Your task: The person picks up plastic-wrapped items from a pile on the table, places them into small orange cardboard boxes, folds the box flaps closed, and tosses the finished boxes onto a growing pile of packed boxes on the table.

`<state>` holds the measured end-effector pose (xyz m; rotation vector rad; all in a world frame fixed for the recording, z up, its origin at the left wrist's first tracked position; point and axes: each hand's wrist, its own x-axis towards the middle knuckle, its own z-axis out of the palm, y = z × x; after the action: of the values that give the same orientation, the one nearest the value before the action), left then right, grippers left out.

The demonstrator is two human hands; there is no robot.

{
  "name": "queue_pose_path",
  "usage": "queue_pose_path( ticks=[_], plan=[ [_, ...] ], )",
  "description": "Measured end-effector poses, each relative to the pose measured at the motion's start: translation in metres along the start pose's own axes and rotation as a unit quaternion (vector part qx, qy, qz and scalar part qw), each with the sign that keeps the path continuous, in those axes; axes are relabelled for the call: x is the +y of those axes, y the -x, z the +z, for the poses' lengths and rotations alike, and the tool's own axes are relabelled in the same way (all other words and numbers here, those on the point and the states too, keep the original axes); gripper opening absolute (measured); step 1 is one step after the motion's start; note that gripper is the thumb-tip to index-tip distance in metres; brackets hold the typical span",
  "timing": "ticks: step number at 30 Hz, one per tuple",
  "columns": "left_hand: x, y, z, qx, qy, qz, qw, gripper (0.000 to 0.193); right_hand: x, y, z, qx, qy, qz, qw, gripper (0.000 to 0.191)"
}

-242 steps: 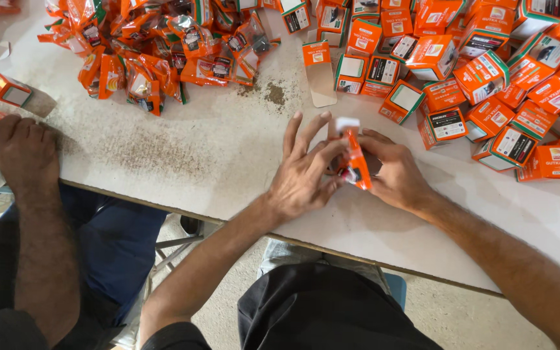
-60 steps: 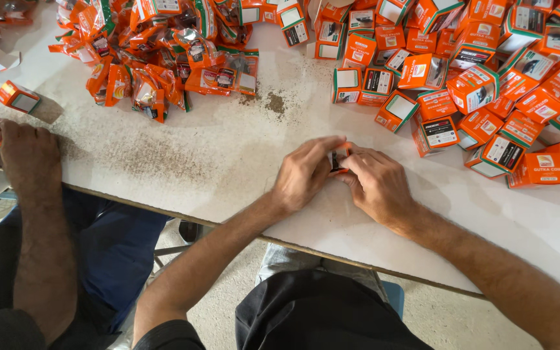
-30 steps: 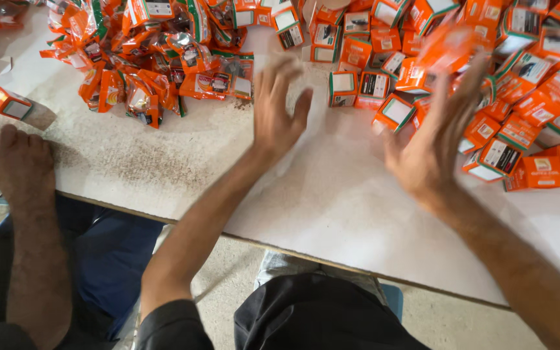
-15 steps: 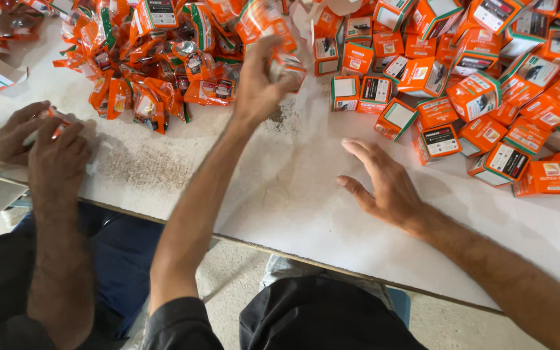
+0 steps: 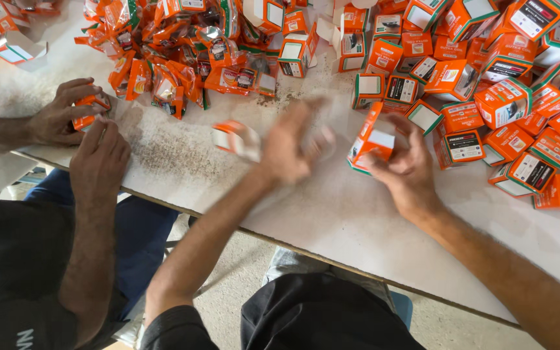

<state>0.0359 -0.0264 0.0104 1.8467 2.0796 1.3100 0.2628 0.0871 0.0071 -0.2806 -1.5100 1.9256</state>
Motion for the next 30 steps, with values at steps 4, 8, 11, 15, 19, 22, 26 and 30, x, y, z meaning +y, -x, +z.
queue_pose_path(
  ticks=[4, 8, 11, 15, 19, 22, 26, 30],
  plan=[
    [-0.061, -0.062, -0.035, 0.103, -0.264, -0.096, 0.954, 0.047, -0.001, 0.001, 0.007, -0.016, 0.470, -0.158, 0.868, 0.068],
    [-0.090, -0.079, -0.019, 0.074, -0.332, -0.087, 0.936, 0.062, 0.005, 0.006, 0.006, -0.019, 0.467, -0.147, 0.872, 0.060],
    [-0.083, -0.064, -0.002, 0.061, -0.312, -0.055, 0.947, 0.046, 0.004, 0.013, 0.002, -0.010, 0.405, -0.009, 0.914, 0.071],
    [-0.043, -0.030, -0.011, -0.009, -0.202, -0.047, 0.978, 0.026, -0.005, 0.017, -0.006, -0.085, 0.459, -0.033, 0.883, 0.097],
    [0.016, 0.012, -0.027, 0.083, 0.029, -0.021, 0.996, 0.025, -0.017, 0.019, -0.011, -0.186, 0.499, -0.054, 0.845, 0.107],
    [0.054, 0.046, -0.021, 0.143, 0.112, 0.038, 0.983, 0.036, -0.021, 0.018, -0.007, -0.167, 0.451, -0.106, 0.871, 0.078],
    [0.065, 0.056, 0.004, 0.098, 0.112, 0.301, 0.942, 0.042, -0.021, 0.016, 0.003, -0.085, 0.476, -0.092, 0.871, 0.058],
    [0.057, 0.051, 0.020, 0.012, -0.057, 0.304, 0.951, 0.053, -0.021, 0.017, 0.008, -0.067, 0.477, -0.099, 0.871, 0.055]
  ],
)
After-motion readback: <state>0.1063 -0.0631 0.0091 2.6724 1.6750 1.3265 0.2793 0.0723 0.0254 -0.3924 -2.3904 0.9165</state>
